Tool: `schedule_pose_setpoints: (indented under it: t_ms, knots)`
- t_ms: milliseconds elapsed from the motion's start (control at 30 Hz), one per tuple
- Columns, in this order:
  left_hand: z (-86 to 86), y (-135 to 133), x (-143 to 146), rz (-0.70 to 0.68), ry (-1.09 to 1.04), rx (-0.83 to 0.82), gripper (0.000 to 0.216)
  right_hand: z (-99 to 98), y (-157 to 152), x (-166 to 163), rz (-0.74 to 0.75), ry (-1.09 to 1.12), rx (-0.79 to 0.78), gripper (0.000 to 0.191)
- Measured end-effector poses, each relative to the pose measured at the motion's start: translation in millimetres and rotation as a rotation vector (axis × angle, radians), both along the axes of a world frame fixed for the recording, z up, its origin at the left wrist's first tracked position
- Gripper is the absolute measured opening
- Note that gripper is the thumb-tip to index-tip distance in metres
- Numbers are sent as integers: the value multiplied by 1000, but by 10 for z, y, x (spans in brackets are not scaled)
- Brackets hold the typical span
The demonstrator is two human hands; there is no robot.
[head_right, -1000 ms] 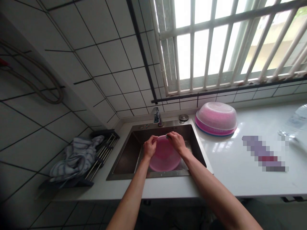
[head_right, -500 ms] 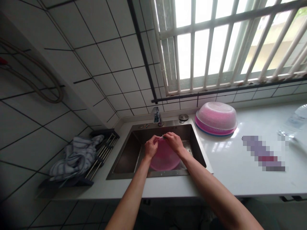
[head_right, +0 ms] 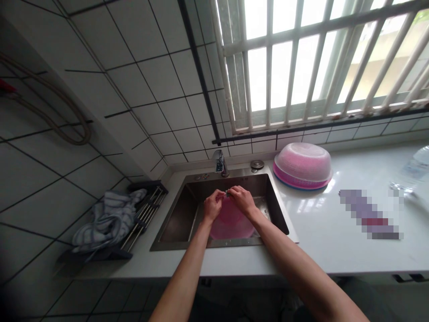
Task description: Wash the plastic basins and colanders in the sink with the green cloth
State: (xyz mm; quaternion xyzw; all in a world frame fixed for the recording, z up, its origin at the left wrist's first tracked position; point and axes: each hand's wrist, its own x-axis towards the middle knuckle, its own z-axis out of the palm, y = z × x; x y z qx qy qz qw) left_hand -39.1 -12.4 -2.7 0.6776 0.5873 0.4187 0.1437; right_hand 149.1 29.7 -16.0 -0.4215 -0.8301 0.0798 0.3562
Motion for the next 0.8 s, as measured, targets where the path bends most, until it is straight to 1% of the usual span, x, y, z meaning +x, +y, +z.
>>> schedule_pose_setpoints:
  t_ms: [67,167,233,300,433,500,600,667,733,800]
  knots:
    - [1,4,-41,19,-20,19,16,-7,20,41,-10,15,-7,18]
    - [2,24,-117,104,-48,70,15,-21,65,133,-101,65,-40,16]
    - [0,30,-120,125,-41,69,16,-18,62,140,-137,72,-53,16]
    - [-2,20,-76,97,-3,42,17,0,22,84,-111,40,-43,18]
    - [-3,-11,15,-1,52,-21,19,49,-60,-35,1,-39,-7,19]
    - [-6,-6,-2,25,24,-11,17,53,-43,-4,-19,-15,-15,18]
    - [-17,24,-76,121,-17,48,15,28,28,114,-117,62,-55,15]
    - [-27,39,-107,153,-20,63,15,10,54,158,-158,89,-63,15]
    - [-36,41,-98,150,-11,57,14,5,40,134,-155,79,-39,16]
    - [-43,30,-55,102,7,41,15,16,-5,59,-103,33,-4,16]
